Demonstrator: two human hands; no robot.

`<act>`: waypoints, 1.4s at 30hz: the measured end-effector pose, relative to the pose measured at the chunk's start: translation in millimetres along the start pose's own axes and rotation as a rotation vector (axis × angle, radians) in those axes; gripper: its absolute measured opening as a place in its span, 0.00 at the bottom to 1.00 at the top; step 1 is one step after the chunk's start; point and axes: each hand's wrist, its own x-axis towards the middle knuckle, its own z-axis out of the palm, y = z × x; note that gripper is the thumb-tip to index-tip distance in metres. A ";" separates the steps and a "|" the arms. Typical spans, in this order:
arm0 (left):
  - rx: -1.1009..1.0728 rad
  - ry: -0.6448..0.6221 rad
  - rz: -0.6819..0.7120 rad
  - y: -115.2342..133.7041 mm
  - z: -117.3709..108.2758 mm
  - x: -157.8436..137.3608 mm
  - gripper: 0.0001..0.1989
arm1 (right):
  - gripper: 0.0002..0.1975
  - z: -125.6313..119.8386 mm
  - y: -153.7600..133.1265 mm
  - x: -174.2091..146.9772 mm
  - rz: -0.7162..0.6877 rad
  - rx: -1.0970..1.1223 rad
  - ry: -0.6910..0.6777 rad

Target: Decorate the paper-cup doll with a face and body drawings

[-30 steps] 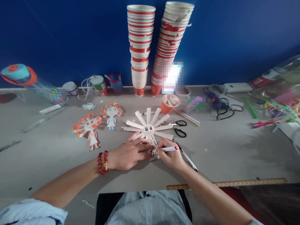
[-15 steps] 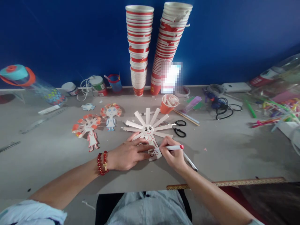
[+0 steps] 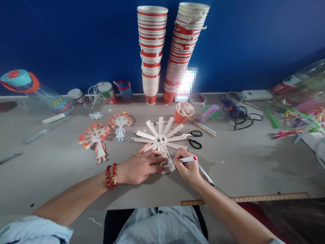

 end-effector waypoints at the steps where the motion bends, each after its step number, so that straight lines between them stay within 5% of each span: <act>1: 0.001 -0.001 -0.001 0.0 0.1 0.0 0.27 | 0.09 0.1 0.2 -0.2 0.002 0.000 0.003; 29: -0.019 -0.008 -0.003 0.8 -1.6 1.5 0.26 | 0.09 0.6 0.1 0.9 0.007 -0.035 0.001; 42: -0.006 -0.015 -0.004 0.1 1.2 -0.1 0.24 | 0.09 -1.6 0.1 1.5 0.058 0.125 0.127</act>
